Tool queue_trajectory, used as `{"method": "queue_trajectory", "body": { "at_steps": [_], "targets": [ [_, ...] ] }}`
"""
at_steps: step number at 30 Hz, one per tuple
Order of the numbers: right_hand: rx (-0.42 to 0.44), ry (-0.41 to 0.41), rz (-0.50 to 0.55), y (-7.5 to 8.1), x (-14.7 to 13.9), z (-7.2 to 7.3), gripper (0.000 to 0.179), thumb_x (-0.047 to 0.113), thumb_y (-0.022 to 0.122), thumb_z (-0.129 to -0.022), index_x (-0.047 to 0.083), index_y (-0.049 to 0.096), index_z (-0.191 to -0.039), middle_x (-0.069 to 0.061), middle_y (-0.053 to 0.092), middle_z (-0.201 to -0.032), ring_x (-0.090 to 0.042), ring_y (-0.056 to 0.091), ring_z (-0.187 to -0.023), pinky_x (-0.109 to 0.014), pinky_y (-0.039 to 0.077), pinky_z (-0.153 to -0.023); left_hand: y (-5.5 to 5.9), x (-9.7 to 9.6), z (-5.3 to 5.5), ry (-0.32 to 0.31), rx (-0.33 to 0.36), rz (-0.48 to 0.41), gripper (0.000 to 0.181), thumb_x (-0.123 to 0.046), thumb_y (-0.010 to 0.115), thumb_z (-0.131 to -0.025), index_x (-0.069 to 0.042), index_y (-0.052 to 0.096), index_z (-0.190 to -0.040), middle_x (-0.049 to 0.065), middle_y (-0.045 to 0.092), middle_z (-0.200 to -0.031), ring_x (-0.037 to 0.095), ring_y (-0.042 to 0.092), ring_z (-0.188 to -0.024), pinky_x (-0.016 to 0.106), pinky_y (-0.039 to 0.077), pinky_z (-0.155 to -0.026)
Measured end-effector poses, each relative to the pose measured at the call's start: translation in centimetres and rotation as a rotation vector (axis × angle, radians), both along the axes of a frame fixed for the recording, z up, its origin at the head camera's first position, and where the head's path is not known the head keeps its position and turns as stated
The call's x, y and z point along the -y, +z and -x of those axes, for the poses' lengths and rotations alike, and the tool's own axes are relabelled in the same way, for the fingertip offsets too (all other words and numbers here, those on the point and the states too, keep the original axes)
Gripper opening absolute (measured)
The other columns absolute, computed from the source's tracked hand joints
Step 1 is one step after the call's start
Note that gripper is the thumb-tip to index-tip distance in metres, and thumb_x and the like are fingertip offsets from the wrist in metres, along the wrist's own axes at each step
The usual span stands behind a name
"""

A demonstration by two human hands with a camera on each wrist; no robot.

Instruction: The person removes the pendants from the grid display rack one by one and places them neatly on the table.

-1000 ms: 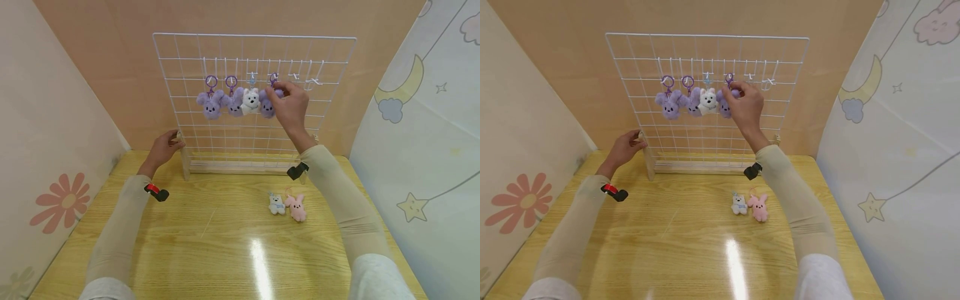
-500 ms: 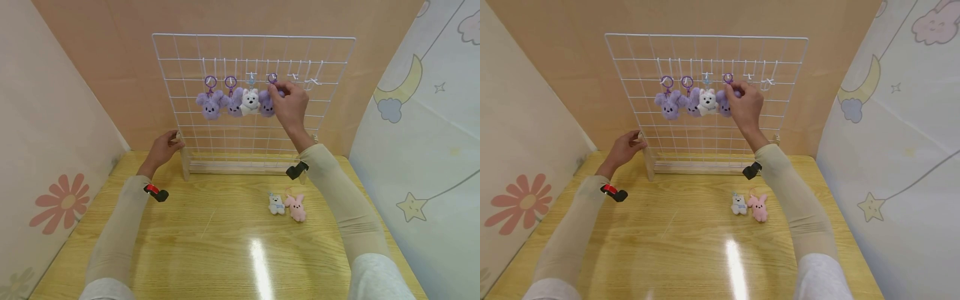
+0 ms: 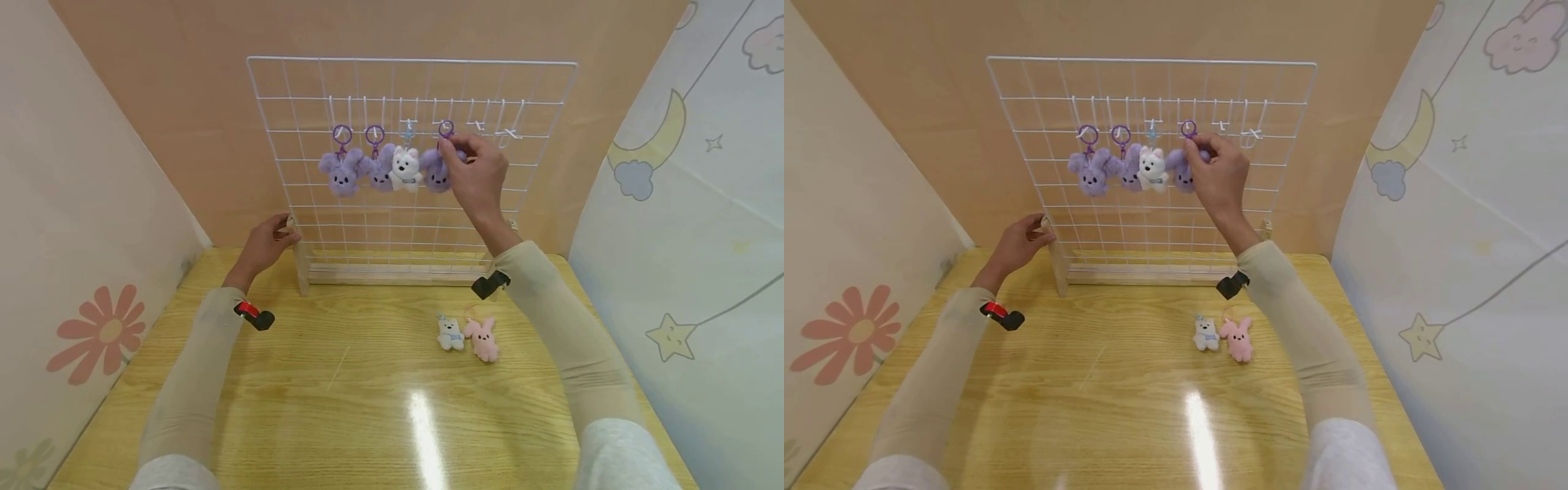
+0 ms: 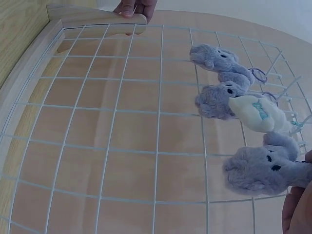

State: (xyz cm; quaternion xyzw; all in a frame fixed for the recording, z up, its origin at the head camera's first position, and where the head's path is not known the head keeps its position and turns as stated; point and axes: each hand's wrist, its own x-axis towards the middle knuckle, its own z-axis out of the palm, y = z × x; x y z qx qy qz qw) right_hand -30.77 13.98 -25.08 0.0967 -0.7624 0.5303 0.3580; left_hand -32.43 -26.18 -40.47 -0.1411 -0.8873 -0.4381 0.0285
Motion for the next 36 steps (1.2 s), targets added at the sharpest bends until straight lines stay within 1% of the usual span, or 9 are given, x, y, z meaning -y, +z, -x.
{"method": "queue_trajectory", "body": {
  "at_steps": [13,18,21,23,26,28,30,33,36],
  "targets": [
    [-0.041,0.027,-0.028,0.1,-0.6,-1.8,0.024,0.024,0.075,-0.094,0.0,0.079,-0.096,-0.005,0.076,-0.097,-0.007,0.063,-0.082,-0.019,0.052,-0.07,-0.2,0.1,-0.1,-0.002,0.007,-0.001,0.066,-0.028,0.06,-0.106,-0.001,0.031,-0.159,0.025,0.041,-0.157,0.045,0.052,-0.134,0.058,0.05,-0.103],
    [-0.054,0.04,-0.051,0.1,-0.8,-2.6,0.022,0.023,0.077,-0.094,0.001,0.079,-0.097,-0.008,0.077,-0.098,-0.008,0.061,-0.078,-0.018,0.051,-0.066,-0.2,0.1,-0.1,-0.005,0.007,0.001,0.066,-0.027,0.059,-0.106,-0.001,0.031,-0.159,0.024,0.04,-0.158,0.045,0.052,-0.134,0.058,0.05,-0.103],
    [-0.065,0.045,-0.068,0.4,-0.5,-3.6,0.019,0.016,0.076,-0.094,-0.002,0.079,-0.097,-0.013,0.077,-0.1,-0.005,0.06,-0.077,-0.016,0.049,-0.065,-0.1,0.1,-0.1,-0.006,0.008,-0.003,0.065,-0.027,0.059,-0.106,-0.001,0.031,-0.159,0.024,0.041,-0.157,0.045,0.053,-0.133,0.058,0.051,-0.102],
    [-0.073,0.048,-0.08,0.4,-0.6,-3.8,0.018,0.016,0.076,-0.094,-0.002,0.079,-0.097,-0.014,0.077,-0.1,-0.004,0.06,-0.078,-0.015,0.049,-0.065,-0.1,0.1,-0.1,-0.006,0.007,-0.003,0.065,-0.027,0.059,-0.106,-0.001,0.031,-0.159,0.025,0.04,-0.157,0.045,0.052,-0.133,0.058,0.05,-0.103],
    [-0.08,0.059,-0.1,0.2,-0.8,-4.2,0.019,0.017,0.077,-0.093,-0.002,0.079,-0.096,-0.015,0.076,-0.098,-0.005,0.062,-0.079,-0.015,0.05,-0.065,-0.1,0.1,0.0,-0.004,0.009,-0.006,0.065,-0.026,0.059,-0.106,-0.001,0.031,-0.159,0.024,0.04,-0.158,0.045,0.053,-0.133,0.058,0.05,-0.103],
    [-0.077,0.073,-0.109,-0.4,-1.2,-3.9,0.021,0.022,0.079,-0.093,0.001,0.08,-0.097,-0.012,0.076,-0.097,-0.006,0.063,-0.078,-0.014,0.051,-0.065,-0.1,0.1,0.0,-0.002,0.011,-0.007,0.065,-0.026,0.059,-0.106,-0.001,0.031,-0.159,0.024,0.04,-0.158,0.045,0.053,-0.133,0.058,0.05,-0.103],
    [-0.078,0.087,-0.117,-0.6,-1.4,-4.1,0.021,0.021,0.079,-0.092,0.0,0.08,-0.096,-0.013,0.077,-0.096,-0.005,0.063,-0.076,-0.014,0.052,-0.065,0.0,0.0,0.0,-0.004,0.011,-0.01,0.065,-0.025,0.059,-0.106,0.0,0.031,-0.159,0.025,0.041,-0.157,0.045,0.053,-0.133,0.058,0.05,-0.103],
    [-0.079,0.102,-0.133,-1.1,-1.6,-4.5,0.019,0.018,0.079,-0.093,-0.001,0.08,-0.096,-0.014,0.077,-0.095,-0.002,0.063,-0.073,-0.012,0.051,-0.064,-0.1,0.0,0.0,-0.007,0.011,-0.013,0.064,-0.024,0.059,-0.106,0.0,0.031,-0.159,0.025,0.041,-0.157,0.045,0.053,-0.133,0.058,0.05,-0.103],
    [-0.072,0.108,-0.152,-1.5,-1.7,-4.9,0.016,0.011,0.077,-0.093,-0.005,0.079,-0.096,-0.018,0.077,-0.096,0.001,0.062,-0.075,-0.011,0.05,-0.064,-0.1,-0.1,0.1,-0.009,0.012,-0.014,0.065,-0.025,0.059,-0.106,0.0,0.031,-0.159,0.025,0.042,-0.157,0.045,0.053,-0.134,0.058,0.05,-0.103]
  ]
}}
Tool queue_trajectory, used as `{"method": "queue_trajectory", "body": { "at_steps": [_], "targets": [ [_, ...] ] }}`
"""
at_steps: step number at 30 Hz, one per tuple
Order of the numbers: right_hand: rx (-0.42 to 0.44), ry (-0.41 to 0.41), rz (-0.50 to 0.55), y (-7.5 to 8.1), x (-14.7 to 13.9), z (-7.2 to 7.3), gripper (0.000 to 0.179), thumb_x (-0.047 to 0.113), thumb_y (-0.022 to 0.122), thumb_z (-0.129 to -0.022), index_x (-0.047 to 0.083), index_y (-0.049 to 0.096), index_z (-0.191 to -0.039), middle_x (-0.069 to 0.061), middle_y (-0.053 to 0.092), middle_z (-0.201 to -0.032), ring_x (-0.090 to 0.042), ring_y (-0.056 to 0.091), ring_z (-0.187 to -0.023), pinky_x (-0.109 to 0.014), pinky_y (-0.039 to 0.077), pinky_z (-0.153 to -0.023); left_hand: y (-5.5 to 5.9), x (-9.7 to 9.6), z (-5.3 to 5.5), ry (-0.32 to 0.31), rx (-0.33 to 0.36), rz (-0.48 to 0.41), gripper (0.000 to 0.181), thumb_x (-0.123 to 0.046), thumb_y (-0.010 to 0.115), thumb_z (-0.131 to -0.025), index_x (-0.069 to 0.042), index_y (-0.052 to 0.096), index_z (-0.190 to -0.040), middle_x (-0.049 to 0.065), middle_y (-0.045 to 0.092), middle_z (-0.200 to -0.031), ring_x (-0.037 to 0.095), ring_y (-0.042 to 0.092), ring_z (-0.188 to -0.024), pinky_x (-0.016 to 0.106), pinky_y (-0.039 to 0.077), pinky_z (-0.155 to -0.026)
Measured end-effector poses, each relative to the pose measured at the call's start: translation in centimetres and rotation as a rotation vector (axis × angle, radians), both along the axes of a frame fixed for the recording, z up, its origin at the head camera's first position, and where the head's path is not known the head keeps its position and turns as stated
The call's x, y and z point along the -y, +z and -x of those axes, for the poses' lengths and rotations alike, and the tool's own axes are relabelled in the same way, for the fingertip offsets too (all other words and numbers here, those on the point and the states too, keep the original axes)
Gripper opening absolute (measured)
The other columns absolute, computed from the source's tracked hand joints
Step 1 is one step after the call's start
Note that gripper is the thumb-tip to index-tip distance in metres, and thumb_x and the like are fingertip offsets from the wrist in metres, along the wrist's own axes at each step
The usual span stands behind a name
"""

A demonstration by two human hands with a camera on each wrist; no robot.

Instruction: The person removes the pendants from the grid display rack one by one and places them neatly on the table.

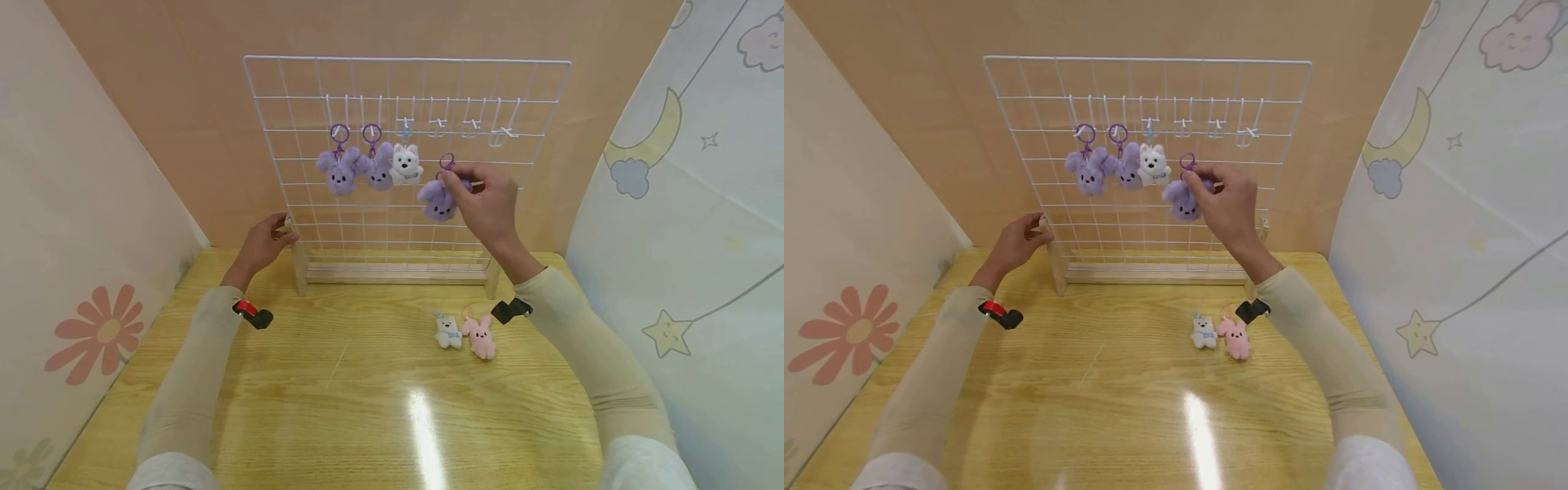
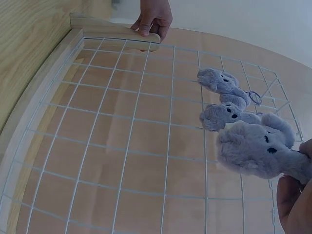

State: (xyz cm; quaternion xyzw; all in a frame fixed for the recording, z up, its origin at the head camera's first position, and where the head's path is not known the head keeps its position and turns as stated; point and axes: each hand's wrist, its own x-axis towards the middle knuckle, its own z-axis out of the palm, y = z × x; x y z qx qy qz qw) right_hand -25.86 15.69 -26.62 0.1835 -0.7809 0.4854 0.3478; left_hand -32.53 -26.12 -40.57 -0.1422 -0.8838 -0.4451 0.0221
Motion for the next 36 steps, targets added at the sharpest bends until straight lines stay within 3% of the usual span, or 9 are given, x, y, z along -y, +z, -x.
{"method": "queue_trajectory", "body": {
  "at_steps": [5,17,27,36],
  "targets": [
    [0.036,-0.002,-0.018,-1.1,-0.4,-0.6,0.015,0.007,0.075,-0.094,-0.008,0.077,-0.097,-0.022,0.076,-0.096,0.003,0.061,-0.076,-0.01,0.048,-0.064,0.1,0.0,0.0,0.004,-0.006,0.011,0.064,-0.025,0.059,-0.106,0.0,0.032,-0.158,0.025,0.043,-0.155,0.045,0.053,-0.133,0.058,0.051,-0.102],
    [0.044,0.05,-0.076,-4.5,-1.7,-0.8,0.019,0.021,0.077,-0.095,0.002,0.081,-0.099,-0.01,0.077,-0.097,-0.004,0.065,-0.081,-0.013,0.051,-0.065,0.1,0.0,-0.1,0.004,-0.017,0.009,0.062,-0.023,0.06,-0.106,0.001,0.034,-0.157,0.026,0.045,-0.154,0.045,0.054,-0.132,0.059,0.05,-0.102],
    [0.014,0.09,-0.129,-6.9,-2.3,-0.9,0.011,0.012,0.077,-0.093,0.003,0.081,-0.097,-0.011,0.078,-0.092,-0.003,0.067,-0.077,-0.011,0.051,-0.063,0.2,0.0,-0.1,0.001,-0.008,0.008,0.064,-0.024,0.06,-0.106,0.0,0.033,-0.158,0.025,0.043,-0.156,0.045,0.053,-0.133,0.059,0.049,-0.103],
    [0.127,0.113,-0.123,-8.8,-2.5,-1.9,0.014,0.014,0.076,-0.095,0.002,0.08,-0.1,-0.012,0.077,-0.096,-0.008,0.067,-0.081,-0.011,0.053,-0.068,0.3,-0.1,-0.2,-0.001,-0.005,-0.001,0.063,-0.022,0.06,-0.106,0.001,0.033,-0.157,0.026,0.044,-0.154,0.045,0.054,-0.132,0.058,0.05,-0.102]
  ]
}}
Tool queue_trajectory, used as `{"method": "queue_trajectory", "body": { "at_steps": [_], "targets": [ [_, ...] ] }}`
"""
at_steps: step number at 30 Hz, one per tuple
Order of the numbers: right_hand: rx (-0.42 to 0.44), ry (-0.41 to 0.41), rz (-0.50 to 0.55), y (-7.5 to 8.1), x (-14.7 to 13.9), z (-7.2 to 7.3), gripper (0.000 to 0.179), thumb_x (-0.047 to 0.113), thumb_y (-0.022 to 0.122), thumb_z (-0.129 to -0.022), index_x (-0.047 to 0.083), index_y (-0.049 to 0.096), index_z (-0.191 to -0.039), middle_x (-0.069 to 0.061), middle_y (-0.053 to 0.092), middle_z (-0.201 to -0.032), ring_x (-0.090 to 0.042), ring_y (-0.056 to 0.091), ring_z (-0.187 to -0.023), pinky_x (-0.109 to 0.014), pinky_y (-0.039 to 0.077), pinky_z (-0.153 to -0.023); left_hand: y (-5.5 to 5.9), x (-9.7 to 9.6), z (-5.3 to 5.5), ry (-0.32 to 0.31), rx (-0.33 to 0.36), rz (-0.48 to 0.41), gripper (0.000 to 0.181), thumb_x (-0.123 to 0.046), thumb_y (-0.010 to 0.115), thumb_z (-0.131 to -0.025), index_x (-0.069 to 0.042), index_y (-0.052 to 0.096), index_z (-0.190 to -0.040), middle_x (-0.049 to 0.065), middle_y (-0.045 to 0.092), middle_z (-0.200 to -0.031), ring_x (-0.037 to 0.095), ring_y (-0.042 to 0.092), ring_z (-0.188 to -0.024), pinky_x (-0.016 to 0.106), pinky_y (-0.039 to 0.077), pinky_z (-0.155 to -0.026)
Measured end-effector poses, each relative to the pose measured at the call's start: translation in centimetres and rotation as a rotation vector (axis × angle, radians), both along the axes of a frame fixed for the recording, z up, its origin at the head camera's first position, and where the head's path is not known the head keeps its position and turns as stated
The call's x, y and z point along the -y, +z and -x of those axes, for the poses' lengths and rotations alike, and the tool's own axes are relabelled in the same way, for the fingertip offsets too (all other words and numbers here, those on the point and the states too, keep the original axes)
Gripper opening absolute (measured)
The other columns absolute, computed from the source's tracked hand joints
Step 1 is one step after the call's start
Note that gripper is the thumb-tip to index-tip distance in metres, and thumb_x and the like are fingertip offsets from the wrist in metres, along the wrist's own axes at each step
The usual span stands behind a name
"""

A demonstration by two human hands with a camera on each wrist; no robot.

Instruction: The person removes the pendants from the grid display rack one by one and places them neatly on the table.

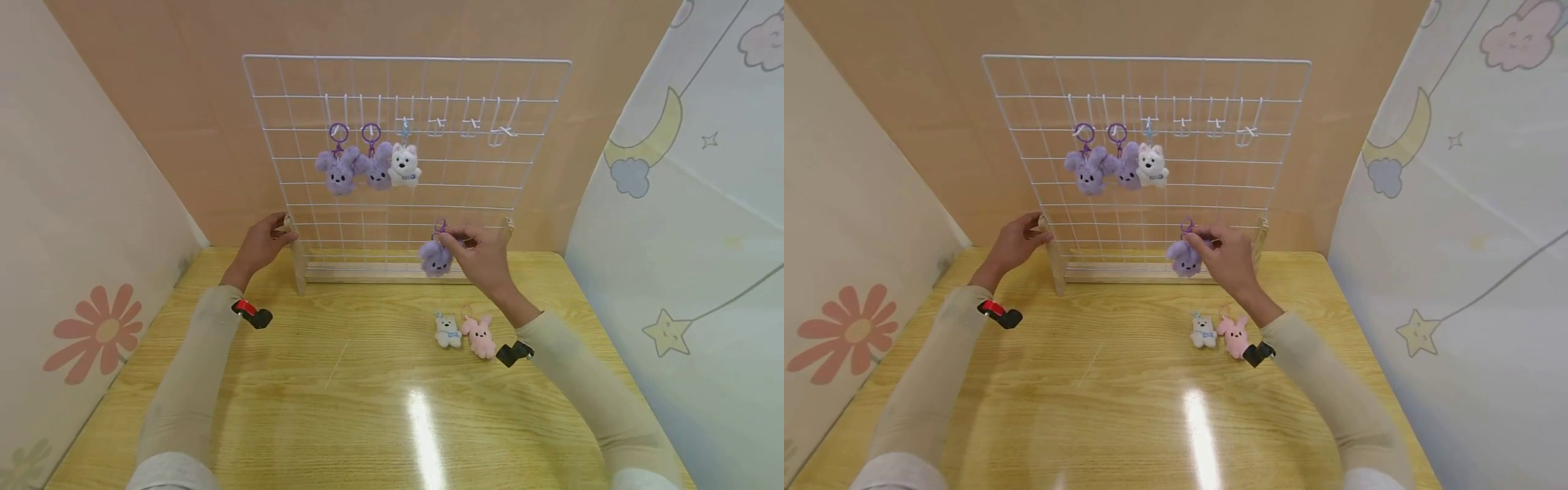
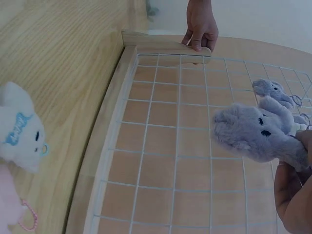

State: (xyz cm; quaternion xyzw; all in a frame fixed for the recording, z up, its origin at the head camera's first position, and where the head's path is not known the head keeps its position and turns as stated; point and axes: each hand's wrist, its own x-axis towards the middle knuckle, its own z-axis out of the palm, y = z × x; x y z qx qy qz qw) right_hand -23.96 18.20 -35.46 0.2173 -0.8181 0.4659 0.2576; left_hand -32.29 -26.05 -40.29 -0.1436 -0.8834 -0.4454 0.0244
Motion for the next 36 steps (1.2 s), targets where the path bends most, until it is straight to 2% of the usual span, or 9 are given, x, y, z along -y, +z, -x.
{"method": "queue_trajectory", "body": {
  "at_steps": [7,11,16,23,36],
  "targets": [
    [0.02,0.01,-0.035,-1.7,0.1,-0.6,0.013,0.016,0.077,-0.094,0.005,0.08,-0.098,-0.008,0.077,-0.094,-0.011,0.068,-0.079,-0.013,0.053,-0.068,-0.1,0.1,0.1,0.006,0.009,0.006,0.064,-0.024,0.06,-0.106,0.0,0.032,-0.158,0.025,0.042,-0.156,0.045,0.053,-0.133,0.058,0.049,-0.104],
    [0.033,0.019,-0.045,-2.6,0.2,-1.1,0.012,0.015,0.077,-0.094,0.005,0.08,-0.098,-0.008,0.077,-0.093,-0.013,0.067,-0.075,-0.013,0.051,-0.063,-0.1,0.1,0.1,0.003,0.009,0.005,0.065,-0.025,0.06,-0.106,0.001,0.032,-0.158,0.025,0.042,-0.156,0.045,0.052,-0.134,0.059,0.049,-0.104],
    [0.076,0.022,-0.055,-3.6,0.2,-1.6,0.012,0.016,0.077,-0.094,0.006,0.08,-0.098,-0.006,0.078,-0.093,-0.012,0.068,-0.074,-0.014,0.052,-0.063,-0.2,0.1,0.1,0.002,0.005,0.004,0.065,-0.026,0.059,-0.106,0.0,0.032,-0.159,0.025,0.042,-0.156,0.045,0.053,-0.134,0.058,0.049,-0.104],
    [0.088,0.042,-0.066,-4.9,0.4,-2.2,0.011,0.015,0.076,-0.095,0.005,0.08,-0.097,-0.008,0.077,-0.091,-0.01,0.067,-0.072,-0.015,0.053,-0.062,-0.1,0.0,0.0,0.008,-0.005,0.01,0.064,-0.026,0.06,-0.106,-0.001,0.033,-0.158,0.025,0.044,-0.155,0.045,0.054,-0.132,0.058,0.05,-0.103],
    [0.197,0.072,-0.095,-8.5,0.4,-3.8,0.011,0.021,0.074,-0.097,0.012,0.08,-0.101,0.0,0.077,-0.095,-0.008,0.067,-0.076,-0.022,0.056,-0.063,-0.1,-0.1,0.1,0.0,-0.017,-0.002,0.063,-0.023,0.061,-0.106,0.002,0.035,-0.157,0.026,0.046,-0.153,0.045,0.055,-0.131,0.058,0.051,-0.101]
  ]
}}
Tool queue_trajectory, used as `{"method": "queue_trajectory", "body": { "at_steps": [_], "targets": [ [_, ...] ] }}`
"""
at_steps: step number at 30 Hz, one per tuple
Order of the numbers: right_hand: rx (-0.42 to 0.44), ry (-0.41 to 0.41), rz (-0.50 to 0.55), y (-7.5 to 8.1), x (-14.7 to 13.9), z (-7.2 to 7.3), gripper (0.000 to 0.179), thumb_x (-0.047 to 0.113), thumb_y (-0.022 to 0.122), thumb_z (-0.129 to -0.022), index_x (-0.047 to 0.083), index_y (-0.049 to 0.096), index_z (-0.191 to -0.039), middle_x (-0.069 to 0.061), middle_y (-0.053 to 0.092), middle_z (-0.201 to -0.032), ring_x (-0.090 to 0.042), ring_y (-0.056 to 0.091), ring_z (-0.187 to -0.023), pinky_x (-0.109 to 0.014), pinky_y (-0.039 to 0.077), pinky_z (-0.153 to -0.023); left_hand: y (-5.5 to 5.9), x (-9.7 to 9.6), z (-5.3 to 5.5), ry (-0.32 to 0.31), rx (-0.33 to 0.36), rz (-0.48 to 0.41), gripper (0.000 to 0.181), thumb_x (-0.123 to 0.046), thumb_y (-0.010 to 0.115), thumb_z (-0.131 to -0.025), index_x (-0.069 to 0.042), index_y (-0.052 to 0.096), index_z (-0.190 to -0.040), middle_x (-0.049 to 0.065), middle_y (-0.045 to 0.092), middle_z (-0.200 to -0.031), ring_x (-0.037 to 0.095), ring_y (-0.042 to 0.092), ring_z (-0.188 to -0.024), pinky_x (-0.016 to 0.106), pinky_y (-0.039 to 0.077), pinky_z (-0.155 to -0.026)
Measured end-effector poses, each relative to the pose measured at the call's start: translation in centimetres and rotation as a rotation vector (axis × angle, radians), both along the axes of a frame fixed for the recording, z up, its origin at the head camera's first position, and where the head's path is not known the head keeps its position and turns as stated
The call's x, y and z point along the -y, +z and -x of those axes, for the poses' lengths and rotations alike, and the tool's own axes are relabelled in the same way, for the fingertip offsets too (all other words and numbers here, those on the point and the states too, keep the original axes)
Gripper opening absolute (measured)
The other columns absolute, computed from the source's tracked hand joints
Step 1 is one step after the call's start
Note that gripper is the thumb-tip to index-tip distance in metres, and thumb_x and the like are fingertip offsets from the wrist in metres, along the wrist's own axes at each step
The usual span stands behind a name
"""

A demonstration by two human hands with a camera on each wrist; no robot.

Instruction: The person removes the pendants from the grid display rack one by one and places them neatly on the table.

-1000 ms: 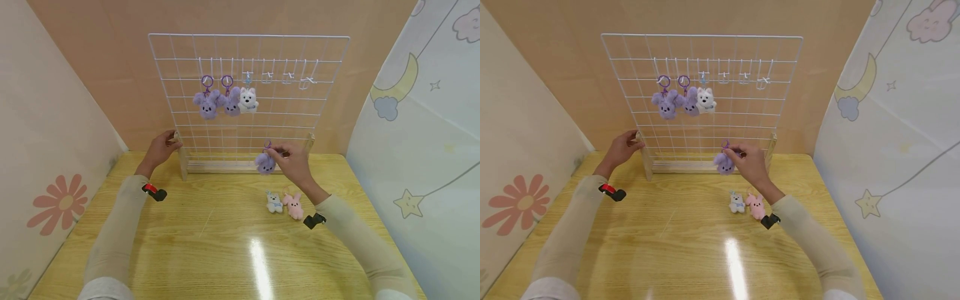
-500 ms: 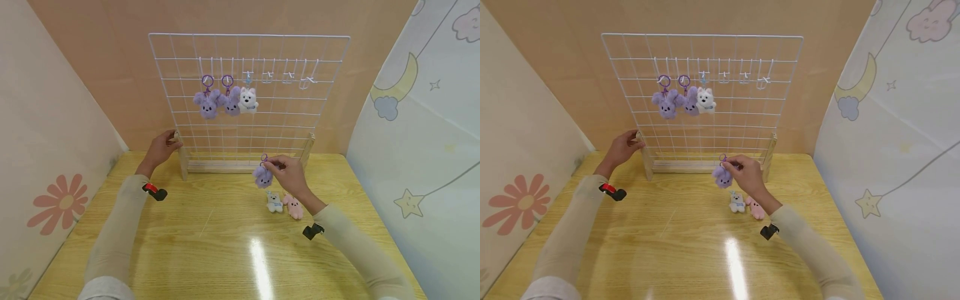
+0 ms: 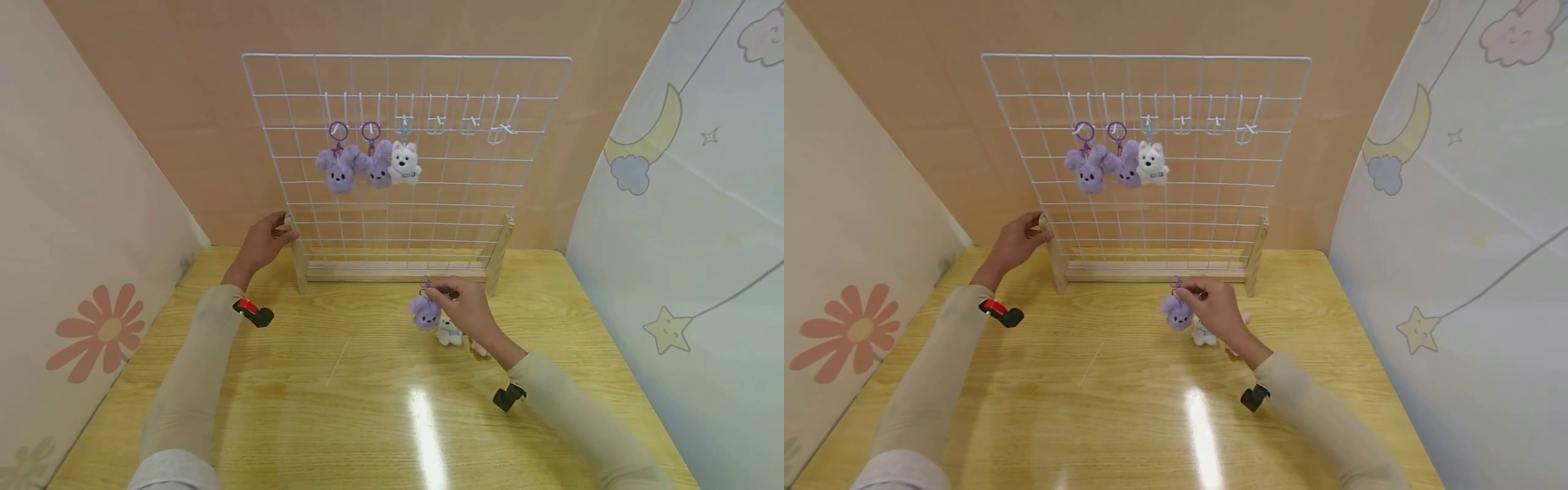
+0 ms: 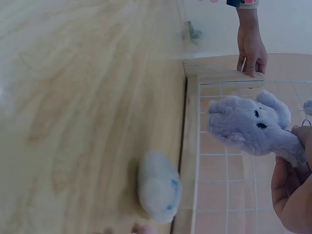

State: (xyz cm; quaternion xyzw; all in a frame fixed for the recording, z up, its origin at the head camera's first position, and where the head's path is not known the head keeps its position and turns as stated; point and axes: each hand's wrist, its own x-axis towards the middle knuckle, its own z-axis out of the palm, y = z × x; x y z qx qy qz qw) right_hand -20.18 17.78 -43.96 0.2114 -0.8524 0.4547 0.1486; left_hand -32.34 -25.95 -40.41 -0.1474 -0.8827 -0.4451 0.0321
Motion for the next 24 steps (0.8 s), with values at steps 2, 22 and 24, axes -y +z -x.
{"method": "queue_trajectory", "body": {
  "at_steps": [2,22,24],
  "targets": [
    [0.016,-0.008,-0.016,-0.5,0.0,-0.3,0.011,0.022,0.074,-0.097,0.013,0.08,-0.1,0.001,0.077,-0.094,-0.007,0.067,-0.075,-0.022,0.056,-0.063,0.0,0.0,0.0,0.0,0.0,0.0,0.063,-0.024,0.06,-0.106,0.002,0.035,-0.157,0.026,0.046,-0.153,0.045,0.055,-0.131,0.058,0.051,-0.102],
    [0.056,0.029,-0.051,-2.7,0.2,-1.8,0.012,0.021,0.074,-0.097,0.011,0.079,-0.099,0.001,0.076,-0.094,-0.008,0.067,-0.078,-0.025,0.058,-0.068,0.0,0.0,0.1,0.01,0.003,0.012,0.063,-0.024,0.06,-0.106,0.002,0.034,-0.157,0.025,0.044,-0.155,0.045,0.054,-0.132,0.059,0.05,-0.102],
    [0.063,0.038,-0.051,-2.7,0.1,-2.0,0.012,0.022,0.074,-0.097,0.012,0.079,-0.099,0.002,0.076,-0.095,-0.008,0.067,-0.078,-0.025,0.058,-0.068,-0.1,0.0,0.2,0.008,0.002,0.011,0.063,-0.024,0.06,-0.106,0.002,0.034,-0.157,0.025,0.044,-0.155,0.045,0.055,-0.132,0.059,0.05,-0.102]
  ]
}}
